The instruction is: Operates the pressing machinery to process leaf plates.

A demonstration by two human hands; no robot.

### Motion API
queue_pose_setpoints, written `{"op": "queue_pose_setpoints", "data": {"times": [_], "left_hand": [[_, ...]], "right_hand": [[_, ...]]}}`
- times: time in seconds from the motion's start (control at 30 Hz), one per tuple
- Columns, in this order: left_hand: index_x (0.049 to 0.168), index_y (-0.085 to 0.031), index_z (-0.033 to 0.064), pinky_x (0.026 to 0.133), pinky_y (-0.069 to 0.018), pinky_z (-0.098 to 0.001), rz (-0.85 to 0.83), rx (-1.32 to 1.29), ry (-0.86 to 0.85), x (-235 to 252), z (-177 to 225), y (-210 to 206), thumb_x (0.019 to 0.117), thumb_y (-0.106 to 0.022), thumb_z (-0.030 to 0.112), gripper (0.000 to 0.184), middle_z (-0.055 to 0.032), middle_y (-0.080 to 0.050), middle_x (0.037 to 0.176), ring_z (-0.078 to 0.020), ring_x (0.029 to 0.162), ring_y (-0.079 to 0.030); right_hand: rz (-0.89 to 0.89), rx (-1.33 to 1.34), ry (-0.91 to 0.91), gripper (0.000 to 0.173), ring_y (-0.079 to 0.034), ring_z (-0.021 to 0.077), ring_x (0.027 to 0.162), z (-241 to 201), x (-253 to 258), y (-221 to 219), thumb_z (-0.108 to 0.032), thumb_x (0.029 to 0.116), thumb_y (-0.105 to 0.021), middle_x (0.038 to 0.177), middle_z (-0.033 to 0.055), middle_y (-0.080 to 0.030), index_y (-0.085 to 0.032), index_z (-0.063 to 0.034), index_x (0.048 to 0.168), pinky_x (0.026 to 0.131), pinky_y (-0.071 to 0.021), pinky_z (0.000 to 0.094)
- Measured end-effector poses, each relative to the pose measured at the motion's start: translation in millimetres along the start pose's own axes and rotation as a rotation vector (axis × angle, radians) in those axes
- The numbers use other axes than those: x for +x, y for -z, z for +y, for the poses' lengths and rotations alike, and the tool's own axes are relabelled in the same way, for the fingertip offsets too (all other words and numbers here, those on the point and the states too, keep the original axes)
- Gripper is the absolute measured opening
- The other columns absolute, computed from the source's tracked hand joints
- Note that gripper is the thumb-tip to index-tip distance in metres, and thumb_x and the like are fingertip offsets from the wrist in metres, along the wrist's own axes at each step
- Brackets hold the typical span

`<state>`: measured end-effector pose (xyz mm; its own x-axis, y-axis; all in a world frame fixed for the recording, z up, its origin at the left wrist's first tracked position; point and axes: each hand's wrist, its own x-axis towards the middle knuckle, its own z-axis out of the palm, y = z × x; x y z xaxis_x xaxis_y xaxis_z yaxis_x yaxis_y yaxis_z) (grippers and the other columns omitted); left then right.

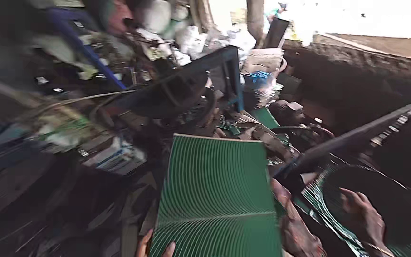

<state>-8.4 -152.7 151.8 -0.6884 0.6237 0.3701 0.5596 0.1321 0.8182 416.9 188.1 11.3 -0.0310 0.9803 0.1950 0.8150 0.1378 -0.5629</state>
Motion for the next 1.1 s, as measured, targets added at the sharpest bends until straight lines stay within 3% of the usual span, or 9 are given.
{"op": "queue_pose_setpoints", "data": {"times": [0.17,0.27,0.4,0.5,0.67,0.77,0.9,1.0,1.1], "left_hand": [[0.147,-0.049,-0.0001,0.106,-0.0494,-0.0358,0.1,-0.09,0.267,86.8,8.5,-3.5,0.0883,-0.062,0.021,0.064,-0.0171,-0.057,0.143,-0.017,0.127,-0.059],[0.15,-0.045,-0.0005,0.109,-0.0463,-0.0454,0.192,-0.209,0.305,177.2,-20.6,-18.9,0.0955,-0.062,0.012,0.058,-0.0222,-0.051,0.148,-0.0275,0.133,-0.054],[0.154,-0.04,0.001,0.094,-0.0521,-0.0522,0.226,-0.15,0.417,307.6,-52.3,-38.8,0.0987,-0.068,0.017,0.064,-0.0299,-0.049,0.145,-0.0393,0.119,-0.059],[0.149,-0.05,0.0042,0.113,-0.0388,-0.0544,0.175,0.156,0.433,368.1,-67.4,-44.3,0.0955,-0.073,0.034,0.066,-0.027,-0.054,0.145,-0.0392,0.135,-0.052],[0.146,-0.053,0.0013,0.117,-0.0346,-0.0517,0.158,0.188,0.388,371.8,-64.6,-41.5,0.0937,-0.076,0.032,0.064,-0.0259,-0.055,0.144,-0.038,0.138,-0.049],[0.146,-0.051,-0.0026,0.114,-0.0393,-0.0509,0.178,0.093,0.364,359.6,-67.0,-34.8,0.0942,-0.076,0.024,0.063,-0.0283,-0.054,0.144,-0.0389,0.135,-0.051],[0.145,-0.053,-0.0011,0.11,-0.042,-0.0543,0.177,0.124,0.403,359.2,-65.2,-30.4,0.0949,-0.074,0.035,0.065,-0.0294,-0.056,0.14,-0.0411,0.13,-0.055],[0.149,-0.041,-0.0023,0.081,-0.0575,-0.0446,0.246,-0.079,0.489,341.3,-47.4,-33.3,0.1062,-0.05,0.047,0.066,-0.0303,-0.056,0.131,-0.0325,0.093,-0.067],[0.158,-0.027,0.0096,0.072,-0.0557,-0.0462,0.316,-0.338,0.551,274.8,-42.3,-44.5,0.1093,-0.03,0.055,0.067,-0.0247,-0.053,0.137,-0.0311,0.087,-0.065]], "right_hand": [[0.149,0.126,0.119,0.027,-0.066,0.0515,0.098,-21.8,22.3,1.4,-0.006,0.0982,-0.055,0.117,0.0355,-0.064,-0.069,0.0078,0.117,0.082,-0.0521,0.0665],[0.155,0.191,0.189,0.027,-0.068,0.0469,0.097,-34.7,24.1,-3.8,-0.005,0.0975,-0.056,0.115,0.0344,-0.065,-0.069,0.0083,0.117,0.083,-0.0561,0.0574],[0.172,0.273,0.237,0.025,-0.07,0.039,0.092,-54.2,17.6,-7.4,-0.002,0.0973,-0.056,0.112,0.0328,-0.065,-0.069,0.0104,0.115,0.08,-0.0601,0.0466],[0.218,0.289,0.262,0.023,-0.07,0.0338,0.092,-72.2,18.2,-8.4,-0.003,0.0973,-0.058,0.111,0.0299,-0.067,-0.071,0.0084,0.113,0.08,-0.0601,0.0417],[0.279,0.347,0.338,0.025,-0.07,0.0358,0.09,-106.8,46.4,-4.1,-0.003,0.0953,-0.058,0.111,0.0312,-0.066,-0.069,0.0102,0.113,0.077,-0.0597,0.0461],[0.355,0.322,0.399,0.028,-0.068,0.043,0.1,-142.4,75.7,-7.5,-0.009,0.0984,-0.055,0.115,0.0316,-0.066,-0.07,0.0088,0.114,0.084,-0.0566,0.0551],[0.363,0.309,0.425,0.032,-0.062,0.0476,0.116,-187.0,118.3,-19.3,-0.018,0.0982,-0.056,0.121,0.0291,-0.065,-0.07,0.0025,0.119,0.095,-0.049,0.0626],[0.317,0.253,0.388,0.029,-0.058,0.0499,0.121,-213.0,152.6,-34.2,-0.017,0.101,-0.057,0.123,0.0296,-0.064,-0.07,0.0017,0.119,0.101,-0.0445,0.0651],[0.244,0.174,0.35,0.031,-0.061,0.0491,0.119,-230.8,183.8,-62.3,-0.018,0.1022,-0.054,0.123,0.0292,-0.066,-0.069,0.0025,0.121,0.096,-0.0478,0.0654]]}}
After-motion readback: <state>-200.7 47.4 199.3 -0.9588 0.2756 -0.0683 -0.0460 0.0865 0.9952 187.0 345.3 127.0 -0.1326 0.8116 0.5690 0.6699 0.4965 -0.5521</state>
